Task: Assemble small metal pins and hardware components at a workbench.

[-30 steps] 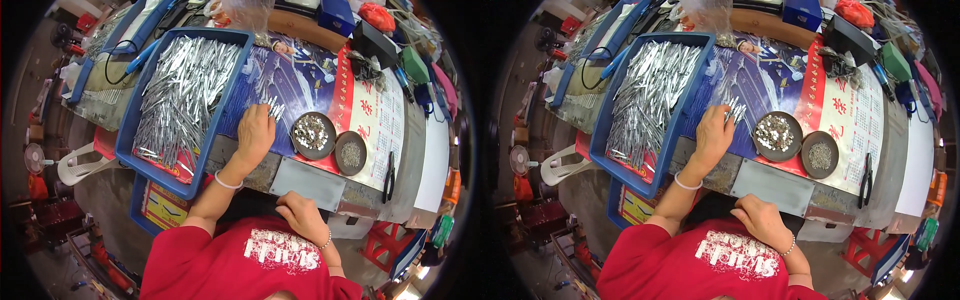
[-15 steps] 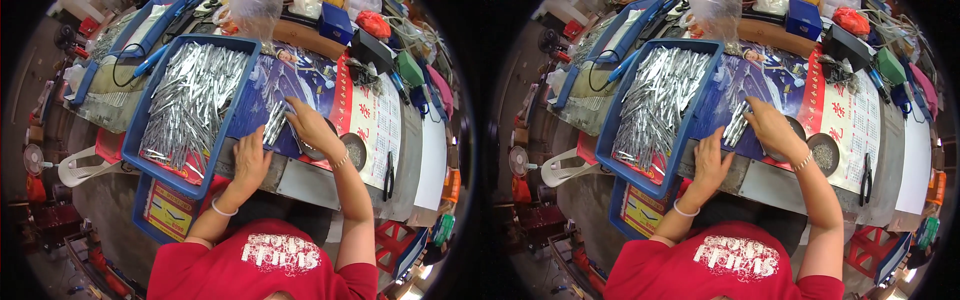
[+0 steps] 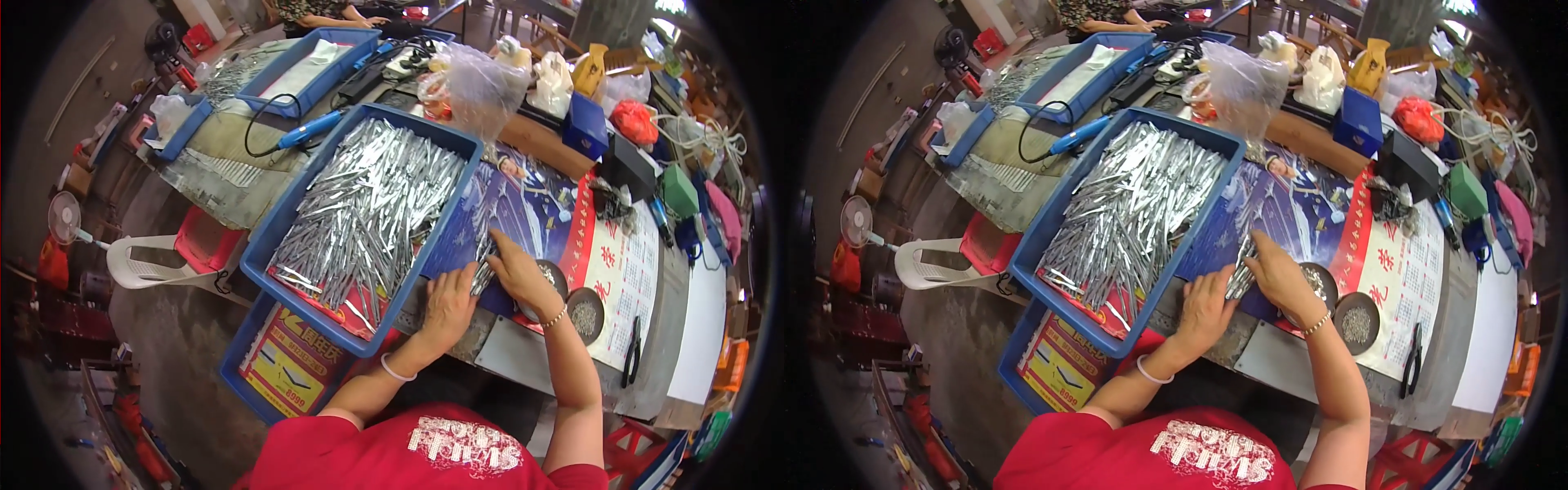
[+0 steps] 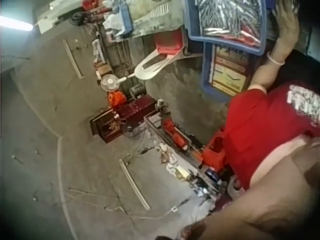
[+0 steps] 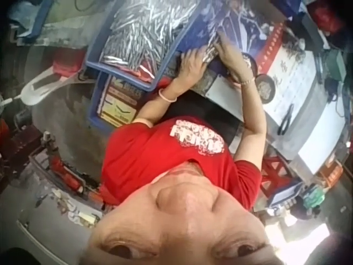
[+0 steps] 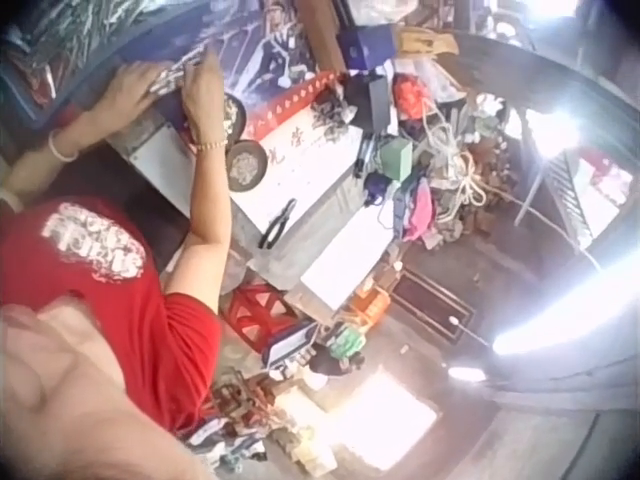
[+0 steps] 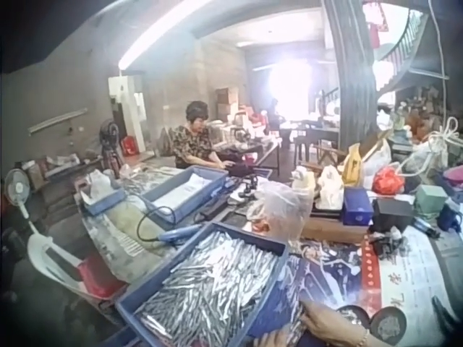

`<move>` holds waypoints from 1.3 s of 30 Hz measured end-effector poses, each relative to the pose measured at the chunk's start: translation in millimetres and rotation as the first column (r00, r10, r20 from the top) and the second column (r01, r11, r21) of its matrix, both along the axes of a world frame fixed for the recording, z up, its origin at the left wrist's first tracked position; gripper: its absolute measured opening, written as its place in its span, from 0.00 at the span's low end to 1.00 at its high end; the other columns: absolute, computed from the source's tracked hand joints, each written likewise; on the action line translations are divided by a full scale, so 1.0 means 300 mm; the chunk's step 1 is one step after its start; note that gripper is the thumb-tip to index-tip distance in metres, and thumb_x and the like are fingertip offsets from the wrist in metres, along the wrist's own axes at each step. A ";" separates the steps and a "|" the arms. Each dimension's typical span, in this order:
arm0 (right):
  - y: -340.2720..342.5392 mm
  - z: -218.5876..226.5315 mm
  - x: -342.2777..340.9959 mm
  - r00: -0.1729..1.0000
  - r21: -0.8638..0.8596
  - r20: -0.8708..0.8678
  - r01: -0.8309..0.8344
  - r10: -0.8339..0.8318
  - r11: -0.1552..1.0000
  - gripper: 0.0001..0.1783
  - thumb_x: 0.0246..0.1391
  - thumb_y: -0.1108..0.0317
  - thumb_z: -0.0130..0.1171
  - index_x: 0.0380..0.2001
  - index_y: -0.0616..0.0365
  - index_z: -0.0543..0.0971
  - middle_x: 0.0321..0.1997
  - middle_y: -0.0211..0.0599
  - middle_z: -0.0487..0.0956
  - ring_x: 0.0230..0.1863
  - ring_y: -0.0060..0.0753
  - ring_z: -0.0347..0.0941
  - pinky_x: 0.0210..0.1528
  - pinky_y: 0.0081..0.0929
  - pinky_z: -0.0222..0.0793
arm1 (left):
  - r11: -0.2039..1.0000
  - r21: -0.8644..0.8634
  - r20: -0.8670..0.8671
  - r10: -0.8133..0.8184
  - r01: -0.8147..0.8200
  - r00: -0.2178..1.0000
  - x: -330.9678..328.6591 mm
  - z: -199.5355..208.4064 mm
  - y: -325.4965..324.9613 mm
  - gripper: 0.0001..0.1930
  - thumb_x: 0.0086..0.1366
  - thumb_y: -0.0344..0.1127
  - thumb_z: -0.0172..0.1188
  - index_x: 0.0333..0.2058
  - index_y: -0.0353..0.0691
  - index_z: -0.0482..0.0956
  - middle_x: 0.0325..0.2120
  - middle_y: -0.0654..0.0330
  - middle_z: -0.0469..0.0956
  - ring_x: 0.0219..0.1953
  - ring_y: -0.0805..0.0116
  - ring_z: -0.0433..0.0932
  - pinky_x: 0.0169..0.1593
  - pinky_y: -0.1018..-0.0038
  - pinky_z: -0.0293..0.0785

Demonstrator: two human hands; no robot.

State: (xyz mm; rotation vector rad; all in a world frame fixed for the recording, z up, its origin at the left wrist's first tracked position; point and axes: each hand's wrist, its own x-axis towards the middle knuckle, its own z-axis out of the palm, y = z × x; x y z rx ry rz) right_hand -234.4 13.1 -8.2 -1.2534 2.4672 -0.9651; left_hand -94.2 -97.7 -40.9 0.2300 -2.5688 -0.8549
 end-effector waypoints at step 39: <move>0.069 0.391 0.507 0.026 -0.558 0.151 -0.823 0.988 0.107 0.13 0.55 0.61 0.54 0.35 0.62 0.76 0.32 0.36 0.71 0.28 0.33 0.69 0.28 0.27 0.64 | 0.231 0.680 -0.394 -0.686 0.696 0.612 0.470 0.334 -0.219 0.12 0.56 0.22 0.60 0.41 0.31 0.76 0.32 0.53 0.78 0.32 0.58 0.78 0.35 0.69 0.74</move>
